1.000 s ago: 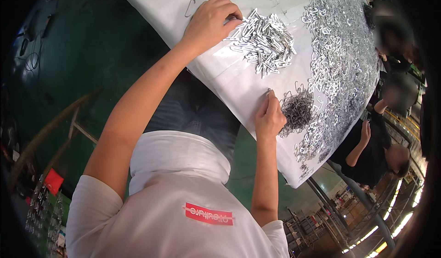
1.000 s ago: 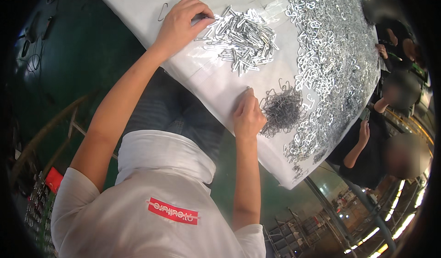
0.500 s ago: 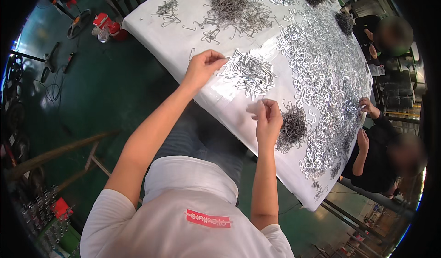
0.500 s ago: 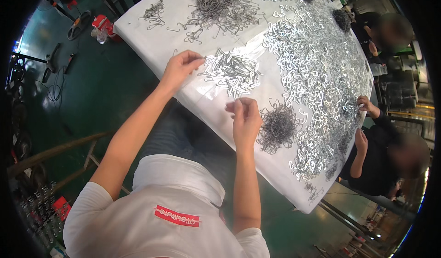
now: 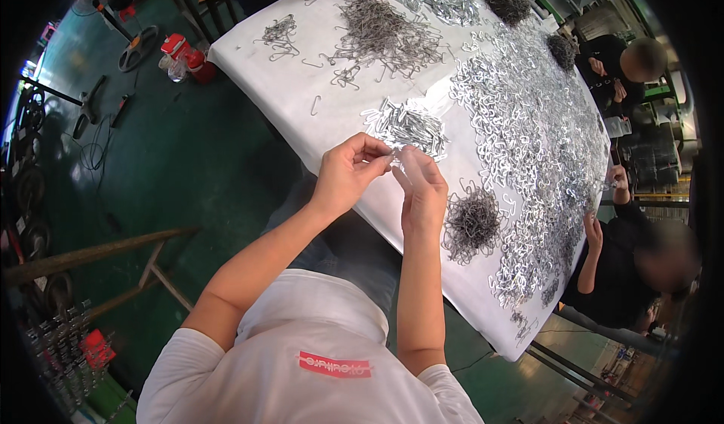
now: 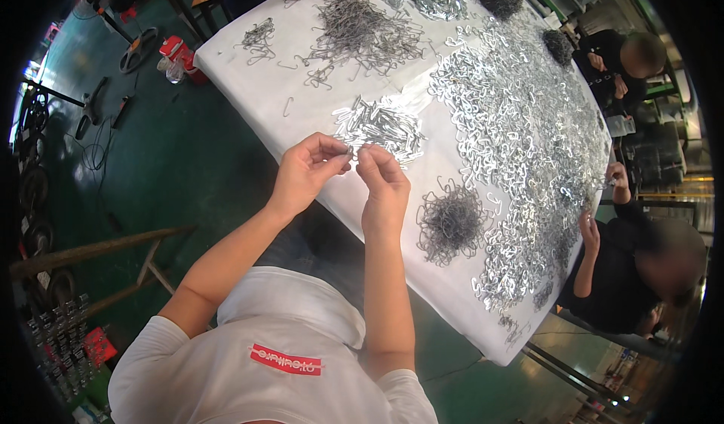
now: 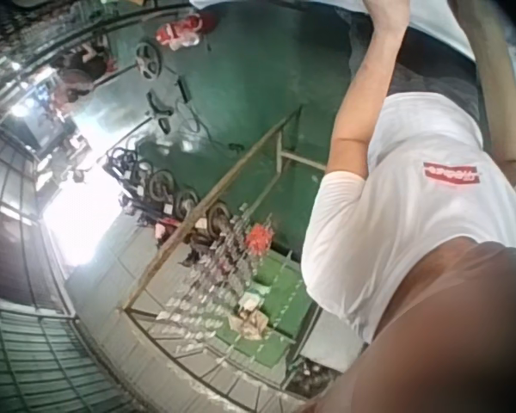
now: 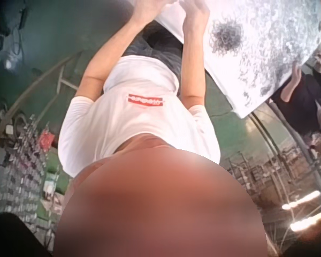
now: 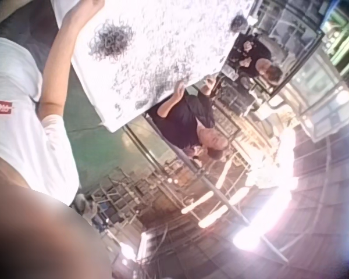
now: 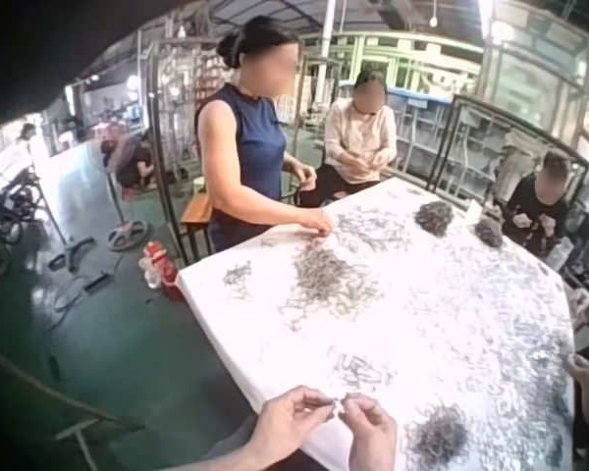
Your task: The person picks small metal hooks and clips from a table and links them together by hand. They repeatedly form short chains and hang them on a nearby metal rack. The process continues with multiple units assembled and hung.
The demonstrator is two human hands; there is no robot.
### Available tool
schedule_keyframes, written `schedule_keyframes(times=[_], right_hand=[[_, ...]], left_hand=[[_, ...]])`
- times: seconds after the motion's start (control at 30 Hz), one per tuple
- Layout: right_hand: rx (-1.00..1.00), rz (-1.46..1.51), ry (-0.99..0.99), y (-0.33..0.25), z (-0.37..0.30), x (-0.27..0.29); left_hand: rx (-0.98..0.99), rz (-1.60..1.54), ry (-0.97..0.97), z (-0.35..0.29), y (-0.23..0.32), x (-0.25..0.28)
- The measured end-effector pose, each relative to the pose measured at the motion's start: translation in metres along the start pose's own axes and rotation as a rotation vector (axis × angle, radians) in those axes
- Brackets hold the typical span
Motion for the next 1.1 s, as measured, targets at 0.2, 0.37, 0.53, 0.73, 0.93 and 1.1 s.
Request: schedule_keyframes(times=[0.2, 0.37, 0.53, 0.73, 0.93, 1.1], right_hand=[[0.073, -0.025, 0.005, 0.004, 0.001, -0.003], [0.17, -0.014, 0.024, 0.005, 0.005, -0.004], [0.191, 0.008, 0.036, 0.002, 0.013, 0.002], [0.196, 0.016, 0.081, 0.002, 0.015, 0.003], [0.196, 0.022, 0.093, 0.002, 0.015, 0.002], [0.188, 0.041, 0.103, 0.004, 0.016, 0.003]], left_hand=[[-0.027, 0.119, 0.016, 0.0, -0.007, 0.0], [-0.15, 0.251, -0.02, 0.005, -0.009, -0.004], [-0.136, 0.237, 0.007, 0.02, -0.011, -0.008], [-0.162, 0.224, -0.013, 0.022, -0.012, -0.017], [-0.22, 0.18, 0.117, 0.019, -0.016, -0.019], [-0.256, 0.169, 0.13, 0.019, -0.016, -0.02]])
Point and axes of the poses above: each hand's wrist, its own z-axis towards the middle knuckle, its own x-axis out of the back of the hand, y = z × x, the point moved 4 cm from there along z, towards the middle knuckle, and after that the axes turned 11 degrees about z, right-handed, at the moved point
